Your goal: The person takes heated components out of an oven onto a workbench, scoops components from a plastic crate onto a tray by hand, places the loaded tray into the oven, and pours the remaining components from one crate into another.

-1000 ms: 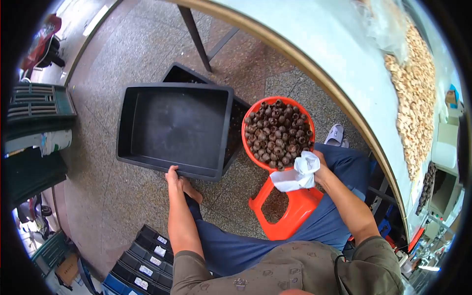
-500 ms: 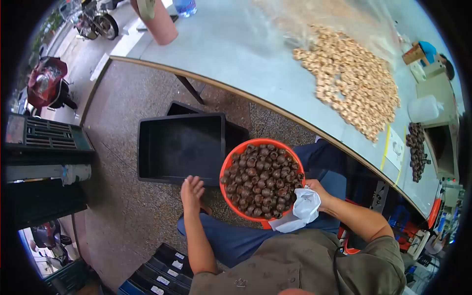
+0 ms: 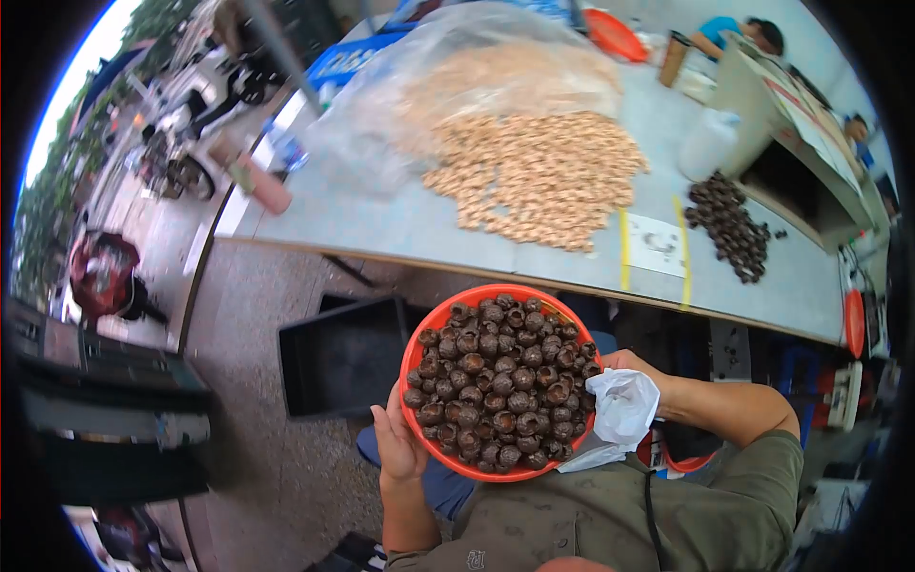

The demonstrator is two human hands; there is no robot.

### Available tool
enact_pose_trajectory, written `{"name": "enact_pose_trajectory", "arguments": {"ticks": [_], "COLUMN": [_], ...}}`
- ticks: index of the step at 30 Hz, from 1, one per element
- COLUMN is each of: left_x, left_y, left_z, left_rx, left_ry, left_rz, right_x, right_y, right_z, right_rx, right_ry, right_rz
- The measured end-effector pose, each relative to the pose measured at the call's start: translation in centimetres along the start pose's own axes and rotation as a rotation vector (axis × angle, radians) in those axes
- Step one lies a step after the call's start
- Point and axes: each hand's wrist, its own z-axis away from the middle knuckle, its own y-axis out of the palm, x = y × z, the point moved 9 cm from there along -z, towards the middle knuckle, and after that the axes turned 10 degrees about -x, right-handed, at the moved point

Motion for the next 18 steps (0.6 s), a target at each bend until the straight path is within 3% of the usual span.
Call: {"name": "enact_pose_trajectory", "arguments": {"ticks": [5, 9, 12, 13, 16, 18], "left_x": [4.0, 3.6, 4.9, 6.1, 9.0, 11.0], "left_y": [6.5, 14.5, 18.7, 19.2, 21.3, 21.4], "left_z": [-3.3, -6.8, -7.7, -9.0, -11.0, -12.6], "left_rx": [0.189, 0.059, -0.062, -0.11, -0.207, -0.198], "left_ry": [0.017, 0.457, 1.164, 1.172, 1.342, 1.352], "left_rz": [-0.223, -0.614, -1.178, -1.306, -1.46, -1.495], "right_x": [1.2, 2.9, -2.1, -1.3, 1.9, 3.5], "right_y": [-7.4, -13.9, -22.9, -23.2, -25.9, -29.1], "right_z": [9.3, 19.7, 25.0, 27.5, 32.9, 35.6], "right_rx": [-0.261, -0.493, -0.683, -0.722, -0.865, -0.956], "right_ry": [-0.235, -0.338, -0.474, -0.567, -0.662, -0.719], "right_rz": [-0.136, -0.46, -0.598, -0.758, -0.748, -0.718]}}
